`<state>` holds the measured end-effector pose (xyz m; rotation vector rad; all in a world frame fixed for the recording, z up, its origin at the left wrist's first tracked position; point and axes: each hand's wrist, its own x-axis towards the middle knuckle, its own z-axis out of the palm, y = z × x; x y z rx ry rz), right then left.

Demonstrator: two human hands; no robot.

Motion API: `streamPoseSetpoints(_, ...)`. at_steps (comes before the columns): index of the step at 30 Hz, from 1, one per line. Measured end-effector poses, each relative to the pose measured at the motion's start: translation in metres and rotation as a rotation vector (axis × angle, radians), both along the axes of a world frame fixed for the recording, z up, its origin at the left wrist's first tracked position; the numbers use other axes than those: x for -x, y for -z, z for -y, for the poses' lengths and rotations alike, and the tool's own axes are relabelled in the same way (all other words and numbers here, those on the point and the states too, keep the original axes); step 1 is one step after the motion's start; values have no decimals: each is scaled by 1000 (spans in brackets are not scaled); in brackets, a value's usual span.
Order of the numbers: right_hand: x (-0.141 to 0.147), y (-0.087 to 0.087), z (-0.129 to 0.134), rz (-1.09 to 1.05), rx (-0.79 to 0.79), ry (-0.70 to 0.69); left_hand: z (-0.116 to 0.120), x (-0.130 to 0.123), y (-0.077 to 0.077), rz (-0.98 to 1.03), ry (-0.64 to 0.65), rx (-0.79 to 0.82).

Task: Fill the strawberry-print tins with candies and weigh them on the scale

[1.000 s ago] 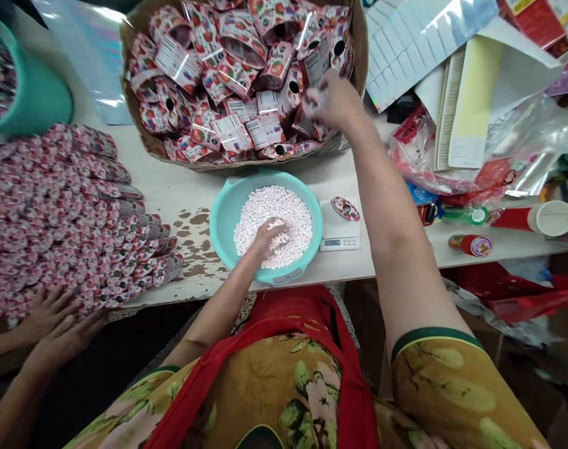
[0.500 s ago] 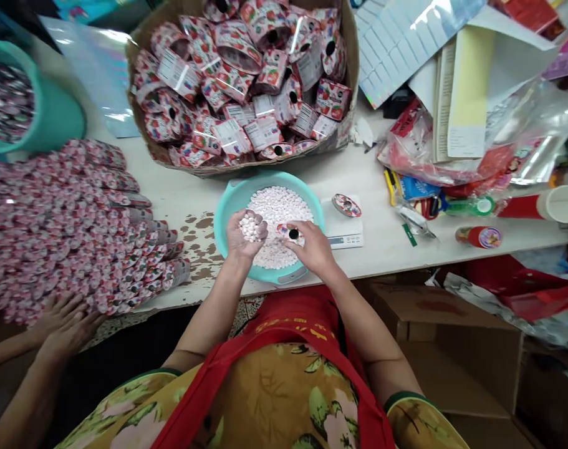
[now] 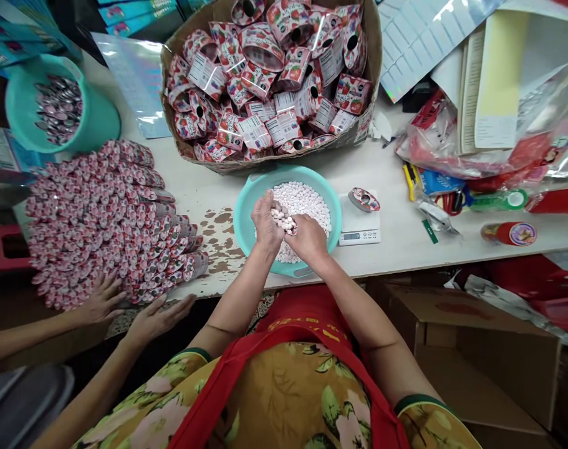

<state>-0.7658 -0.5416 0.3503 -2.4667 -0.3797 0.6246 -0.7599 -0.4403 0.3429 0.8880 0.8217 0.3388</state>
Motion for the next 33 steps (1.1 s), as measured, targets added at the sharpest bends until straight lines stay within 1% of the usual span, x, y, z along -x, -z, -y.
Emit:
streamPoseSetpoints(7, -1, -2, 3, 5, -12, 52, 1, -4, -2, 4, 1, 8)
streamPoseSetpoints(10, -2, -2, 6, 13, -43, 70, 3, -4, -1, 11, -14, -11)
streamPoseSetpoints(13, -4, -3, 9, 6, -39, 78, 7, -4, 1, 38, 34, -59)
streamPoseSetpoints(16, -5, -3, 10, 6, -63, 77, 10, -7, 3, 49, 37, -87)
streamPoseSetpoints(20, -7, -1, 10, 22, -76, 71, 10, -11, 4, 2, 63, -66)
streamPoseSetpoints(26, -8, -4, 13, 1, -56, 70, 12, -14, -2, -37, 102, -38)
streamPoseSetpoints(30, -11, -2, 17, -18, -101, 90, 15, -15, -5, -29, 137, -17)
streamPoseSetpoints(33, -12, 5, 18, -17, -201, 121, 18, -15, -7, 4, 174, 8)
